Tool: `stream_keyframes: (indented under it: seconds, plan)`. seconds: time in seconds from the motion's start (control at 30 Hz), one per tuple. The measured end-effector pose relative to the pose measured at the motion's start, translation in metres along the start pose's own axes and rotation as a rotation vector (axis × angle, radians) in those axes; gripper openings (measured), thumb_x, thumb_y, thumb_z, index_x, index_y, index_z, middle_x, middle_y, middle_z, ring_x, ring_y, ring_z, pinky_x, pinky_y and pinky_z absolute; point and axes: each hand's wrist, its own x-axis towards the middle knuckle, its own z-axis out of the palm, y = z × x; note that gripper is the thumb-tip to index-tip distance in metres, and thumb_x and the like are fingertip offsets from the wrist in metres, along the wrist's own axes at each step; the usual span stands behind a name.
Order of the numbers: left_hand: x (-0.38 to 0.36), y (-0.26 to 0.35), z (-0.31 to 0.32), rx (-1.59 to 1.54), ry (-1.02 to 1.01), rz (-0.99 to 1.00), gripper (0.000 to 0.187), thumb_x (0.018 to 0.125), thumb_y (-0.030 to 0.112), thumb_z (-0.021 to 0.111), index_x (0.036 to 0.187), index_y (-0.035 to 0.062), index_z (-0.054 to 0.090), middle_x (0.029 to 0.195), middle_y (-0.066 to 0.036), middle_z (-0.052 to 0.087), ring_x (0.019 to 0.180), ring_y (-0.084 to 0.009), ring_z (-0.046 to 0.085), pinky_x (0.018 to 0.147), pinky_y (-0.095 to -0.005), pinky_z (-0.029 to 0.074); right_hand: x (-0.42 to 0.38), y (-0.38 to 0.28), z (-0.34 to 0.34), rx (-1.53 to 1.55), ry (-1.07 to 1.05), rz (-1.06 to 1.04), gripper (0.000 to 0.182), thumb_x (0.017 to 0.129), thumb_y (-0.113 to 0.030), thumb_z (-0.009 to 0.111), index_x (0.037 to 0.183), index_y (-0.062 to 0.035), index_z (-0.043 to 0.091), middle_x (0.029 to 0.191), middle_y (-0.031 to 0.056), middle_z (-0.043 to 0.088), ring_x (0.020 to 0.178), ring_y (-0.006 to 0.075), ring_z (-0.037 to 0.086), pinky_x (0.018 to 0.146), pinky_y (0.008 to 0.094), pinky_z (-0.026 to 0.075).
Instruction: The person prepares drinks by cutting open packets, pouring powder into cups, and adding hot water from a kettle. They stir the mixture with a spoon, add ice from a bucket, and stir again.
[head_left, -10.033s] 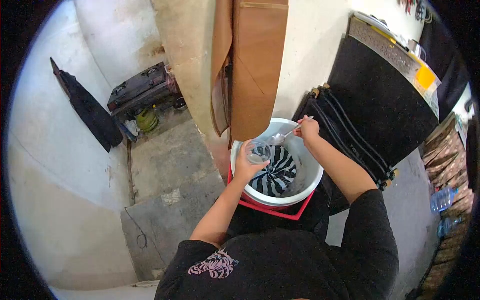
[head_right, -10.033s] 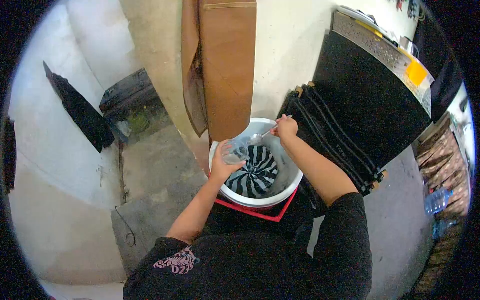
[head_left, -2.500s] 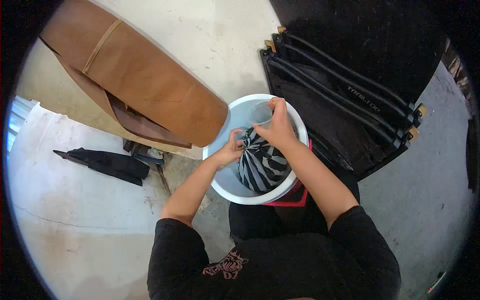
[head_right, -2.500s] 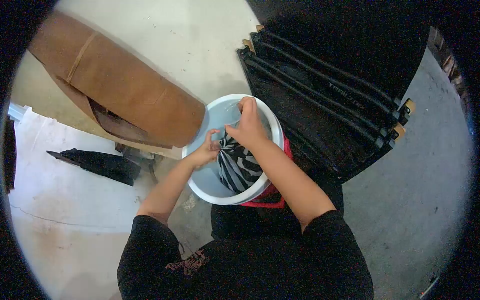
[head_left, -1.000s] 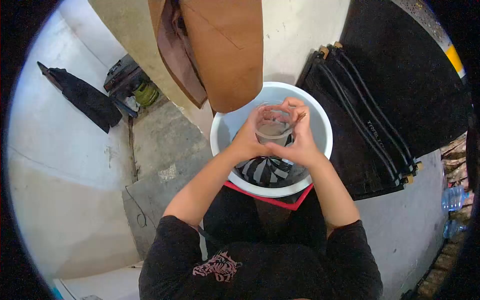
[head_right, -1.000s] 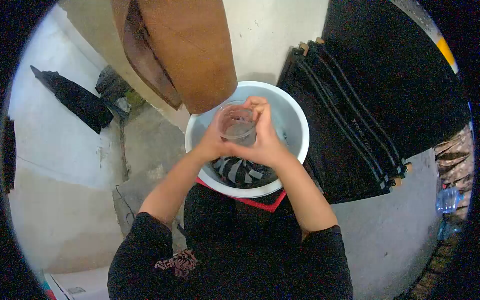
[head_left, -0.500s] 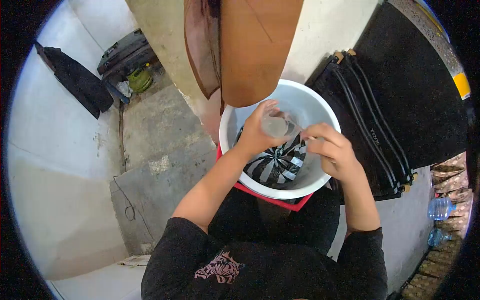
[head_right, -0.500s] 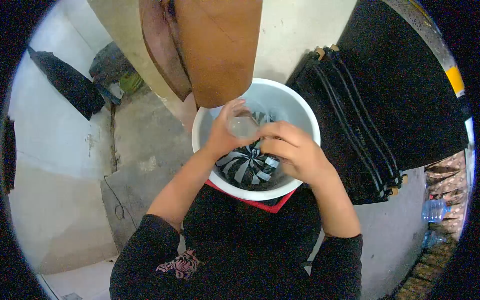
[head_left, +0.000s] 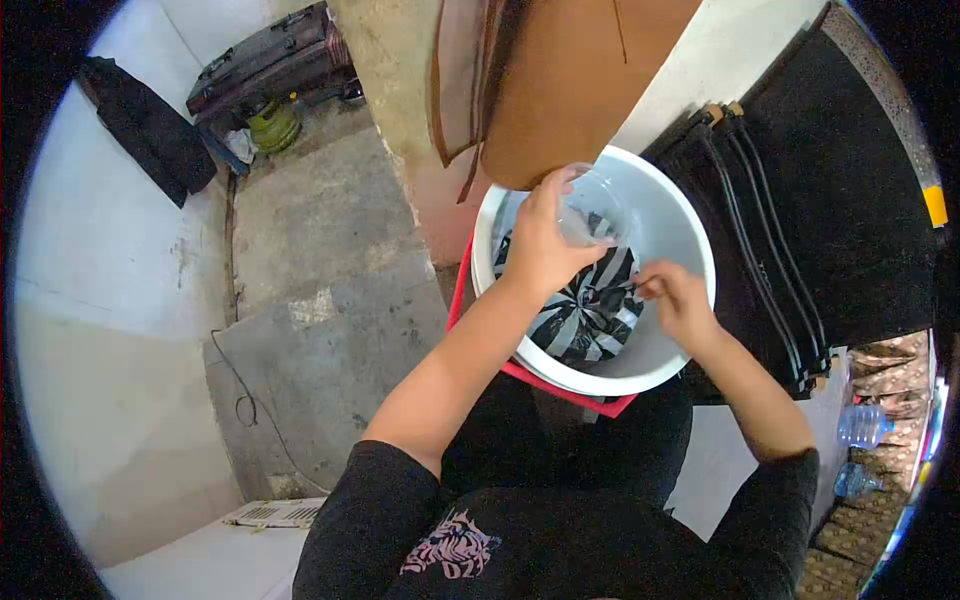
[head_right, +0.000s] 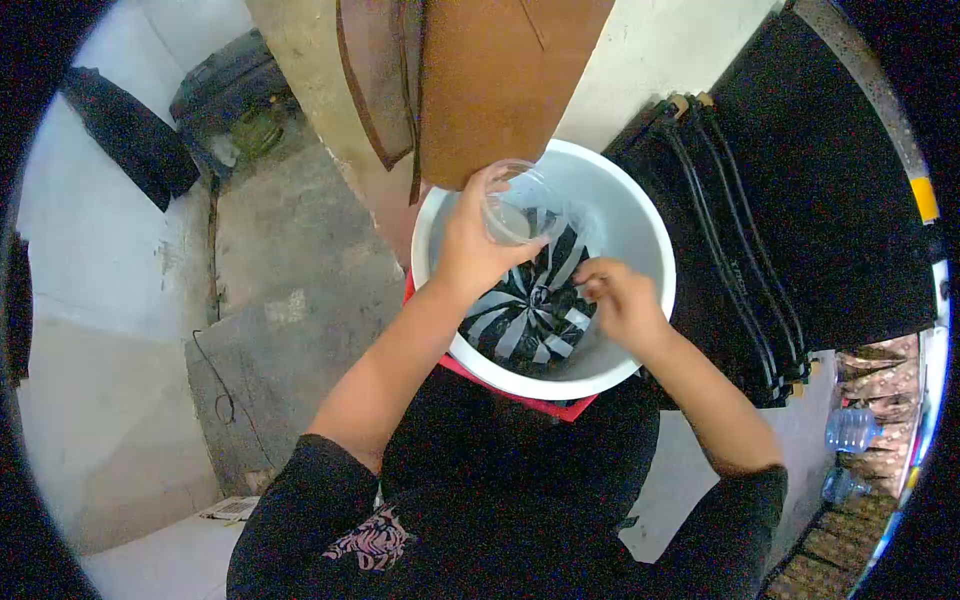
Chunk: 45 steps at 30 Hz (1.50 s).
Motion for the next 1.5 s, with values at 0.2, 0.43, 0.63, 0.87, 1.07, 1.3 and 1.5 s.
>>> stream_keyframes:
  seconds: [0.2, 0.43, 0.63, 0.87, 1.07, 1.3, 1.5]
  plan:
    - [-0.002, -0.008, 0.005, -0.009, -0.043, -0.013, 0.082, 0.050, 0.016, 0.083, 0.121, 0.0041, 0.043, 0.116, -0.013, 0.054, 0.103, -0.0253, 0.054, 0.087, -0.0360, 0.044, 0.028, 0.034, 0.029, -0.111, -0.263, -0.008, 0.018, 0.076, 0.012, 0.045, 0.084, -0.0002, 0.055, 0.078, 0.0139, 0.061, 0.067, 0.0236, 0.063, 0.060, 0.0312, 0.052]
    - [0.000, -0.008, 0.006, 0.029, -0.067, -0.032, 0.080, 0.050, 0.016, 0.083, 0.120, 0.0049, 0.045, 0.114, -0.011, 0.054, 0.102, -0.0252, 0.054, 0.087, -0.0354, 0.044, 0.046, 0.097, 0.051, 0.371, -0.186, 0.850, 0.014, 0.091, -0.004, 0.044, 0.089, 0.0051, 0.055, 0.086, 0.0136, 0.061, 0.068, 0.0222, 0.064, 0.065, 0.0304, 0.056]
    - [0.001, -0.007, 0.007, 0.027, -0.083, -0.023, 0.080, 0.050, 0.017, 0.083, 0.119, 0.0051, 0.045, 0.115, -0.012, 0.054, 0.102, -0.0254, 0.055, 0.086, -0.0348, 0.044, 0.037, 0.097, 0.066, 0.552, -0.369, 0.993, 0.009, 0.084, 0.001, 0.046, 0.092, 0.0034, 0.052, 0.086, 0.0177, 0.059, 0.072, 0.0268, 0.064, 0.062, 0.0324, 0.058]
    - [0.001, -0.012, 0.009, 0.011, -0.086, -0.011, 0.083, 0.049, 0.018, 0.084, 0.121, 0.0048, 0.044, 0.116, -0.012, 0.054, 0.104, -0.0254, 0.055, 0.086, -0.0358, 0.044, 0.042, 0.113, 0.061, 0.578, -0.080, 1.110, 0.016, 0.087, -0.009, 0.047, 0.098, 0.0019, 0.051, 0.081, 0.0177, 0.061, 0.059, 0.0248, 0.063, 0.057, 0.0338, 0.058]
    - [0.001, -0.007, 0.007, 0.005, -0.044, 0.031, 0.085, 0.049, 0.016, 0.084, 0.122, 0.0036, 0.042, 0.116, -0.014, 0.053, 0.103, -0.0265, 0.054, 0.088, -0.0367, 0.044, 0.056, 0.109, 0.038, 0.570, 0.177, 1.130, 0.013, 0.087, -0.007, 0.039, 0.094, -0.0050, 0.049, 0.072, 0.0110, 0.059, 0.050, 0.0165, 0.054, 0.047, 0.0280, 0.047]
    - [-0.001, -0.009, 0.010, -0.102, -0.015, 0.002, 0.085, 0.050, 0.014, 0.083, 0.123, 0.0031, 0.041, 0.118, -0.016, 0.052, 0.104, -0.0284, 0.053, 0.090, -0.0380, 0.042, 0.061, 0.124, 0.022, 0.616, 0.415, 1.093, 0.016, 0.087, -0.010, 0.038, 0.096, -0.0034, 0.050, 0.065, 0.0109, 0.056, 0.043, 0.0151, 0.048, 0.035, 0.0285, 0.037]
    - [-0.001, -0.011, 0.011, -0.076, 0.011, -0.047, 0.082, 0.051, 0.015, 0.083, 0.121, 0.0023, 0.042, 0.114, -0.016, 0.053, 0.103, -0.0283, 0.053, 0.090, -0.0376, 0.042, 0.071, 0.104, 0.000, 0.617, 0.504, 0.970, 0.015, 0.086, -0.012, 0.041, 0.095, -0.0040, 0.050, 0.065, 0.0109, 0.056, 0.044, 0.0146, 0.046, 0.038, 0.0287, 0.033]
